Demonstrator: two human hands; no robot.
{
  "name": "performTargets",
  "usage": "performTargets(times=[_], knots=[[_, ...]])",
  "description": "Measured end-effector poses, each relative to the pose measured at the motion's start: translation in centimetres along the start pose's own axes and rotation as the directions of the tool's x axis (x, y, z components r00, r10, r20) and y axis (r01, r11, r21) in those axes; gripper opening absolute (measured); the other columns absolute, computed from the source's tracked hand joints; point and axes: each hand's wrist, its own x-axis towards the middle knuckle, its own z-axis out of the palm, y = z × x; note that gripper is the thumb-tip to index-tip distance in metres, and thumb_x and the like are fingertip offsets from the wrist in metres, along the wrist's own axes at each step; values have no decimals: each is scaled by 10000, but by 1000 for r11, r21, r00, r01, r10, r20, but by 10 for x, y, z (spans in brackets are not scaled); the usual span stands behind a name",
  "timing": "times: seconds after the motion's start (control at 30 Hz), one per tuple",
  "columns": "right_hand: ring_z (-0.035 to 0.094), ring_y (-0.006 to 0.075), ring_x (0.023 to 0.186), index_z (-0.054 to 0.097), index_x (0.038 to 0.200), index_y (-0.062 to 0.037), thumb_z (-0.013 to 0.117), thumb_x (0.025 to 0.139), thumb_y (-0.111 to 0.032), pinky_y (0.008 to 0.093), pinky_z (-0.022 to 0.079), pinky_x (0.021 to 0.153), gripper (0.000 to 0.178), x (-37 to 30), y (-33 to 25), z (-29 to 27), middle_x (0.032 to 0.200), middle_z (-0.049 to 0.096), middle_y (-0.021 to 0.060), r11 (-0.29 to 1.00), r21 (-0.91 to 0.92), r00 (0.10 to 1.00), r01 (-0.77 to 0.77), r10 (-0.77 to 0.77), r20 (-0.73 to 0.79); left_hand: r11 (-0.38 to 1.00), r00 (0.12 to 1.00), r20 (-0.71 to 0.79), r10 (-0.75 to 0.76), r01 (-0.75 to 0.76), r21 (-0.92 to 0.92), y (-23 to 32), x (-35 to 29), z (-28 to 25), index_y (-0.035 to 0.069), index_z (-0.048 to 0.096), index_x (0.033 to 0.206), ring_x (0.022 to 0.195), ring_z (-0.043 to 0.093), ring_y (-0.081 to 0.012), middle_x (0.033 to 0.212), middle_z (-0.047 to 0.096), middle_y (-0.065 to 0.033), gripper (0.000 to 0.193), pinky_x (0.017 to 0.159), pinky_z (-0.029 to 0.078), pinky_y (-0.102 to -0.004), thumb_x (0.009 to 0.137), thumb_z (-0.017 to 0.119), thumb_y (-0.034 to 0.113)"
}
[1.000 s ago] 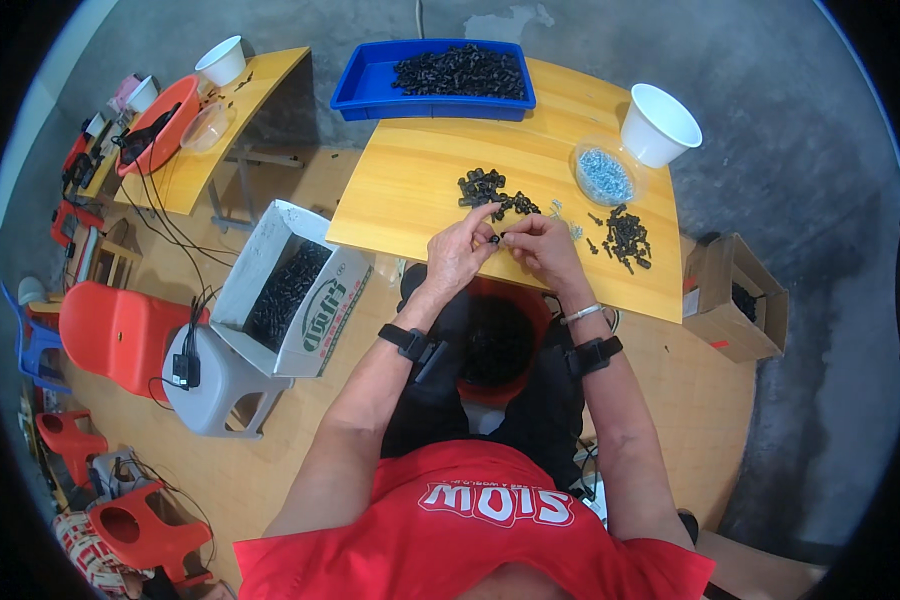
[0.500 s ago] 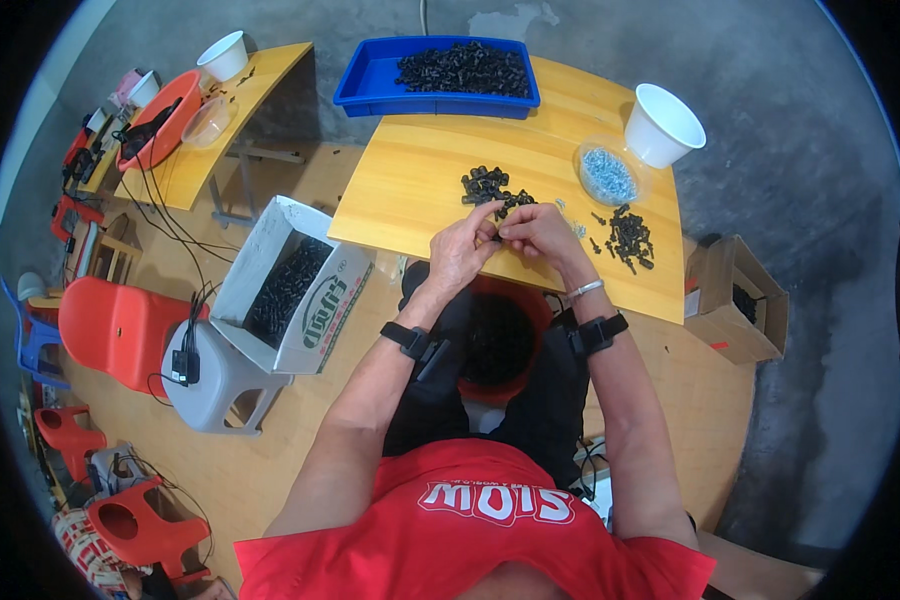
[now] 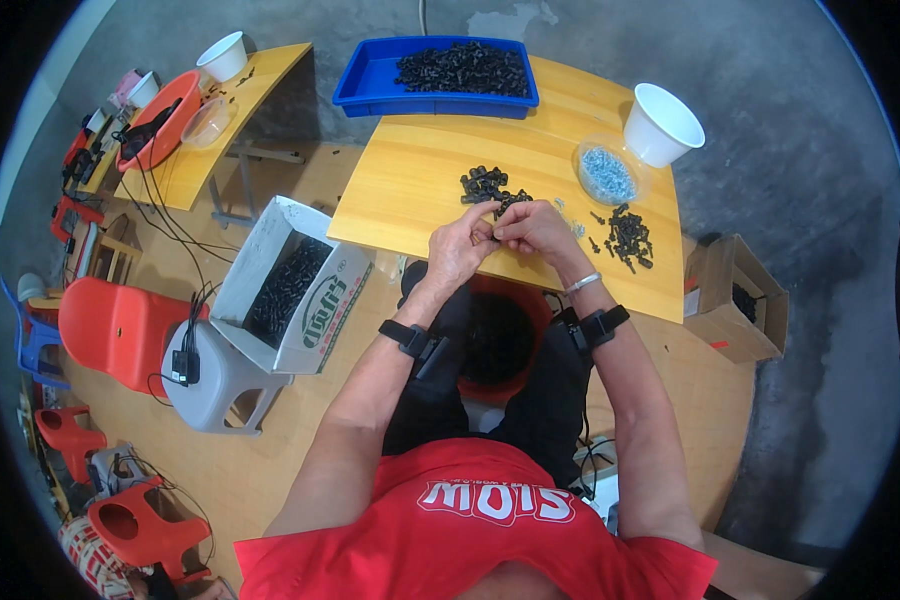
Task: Manually fitting silver pins or screws into small black plastic components at a workstation.
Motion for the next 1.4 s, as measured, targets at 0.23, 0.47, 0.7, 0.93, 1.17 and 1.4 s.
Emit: performTargets(times=[0.23, 0.47, 0.7, 0.93, 1.17, 1.4], knots=[[498, 83, 443, 641, 688, -17, 681, 691, -5, 208, 354, 397, 41, -2, 0, 5, 552, 572, 37, 994, -96, 998, 60, -63, -26, 999, 999, 0, -41, 40, -18, 1, 0, -2, 124, 584, 1145, 663, 615, -120, 738, 657, -33, 494, 641, 498, -261, 675, 723, 57], [503, 95, 456, 627, 676, -32, 685, 674, -22, 228, 368, 409, 58, 1, 1, 1, 550, 562, 26, 990, -143, 999, 18, -23, -33, 997, 999, 14, -53, 53, -48, 5, 1, -2, 117, 582, 1144, 645, 607, -111, 717, 648, -33, 487, 632, 495, -259, 680, 712, 48], [493, 75, 487, 607, 727, -44, 696, 714, -61, 224, 367, 428, 92, -3, 13, 5, 610, 566, 6, 981, -152, 986, 120, -135, -98, 995, 999, 45, 17, -12, -104, 5, -2, -6, 115, 567, 1180, 619, 557, -101, 728, 608, -16, 505, 632, 478, -238, 699, 695, 30], [493, 67, 465, 602, 770, -28, 673, 782, -74, 200, 368, 417, 85, -25, 34, -6, 638, 585, 12, 963, 91, 923, 252, -211, -322, 994, 975, 210, 73, -54, -97, 23, -25, -16, 112, 574, 1188, 674, 532, -106, 751, 564, -14, 532, 661, 465, -239, 680, 708, 22], [508, 68, 473, 602, 776, -7, 645, 798, -61, 211, 382, 424, 72, -40, 45, 5, 614, 573, 13, 969, -105, 856, 225, -248, -453, 997, 979, 199, 35, -21, -73, 21, -20, -19, 94, 634, 1074, 694, 570, -158, 772, 575, -43, 378, 653, 481, -282, 706, 710, 60], [531, 75, 497, 599, 794, -7, 625, 818, -81, 225, 421, 457, 82, -47, 49, 19, 620, 577, 14, 913, -297, 748, 279, -401, -529, 972, 979, -183, 87, -43, 233, -7, 16, -10, 83, 641, 997, 729, 583, -236, 790, 570, -95, 278, 650, 477, -340, 725, 685, 52]])
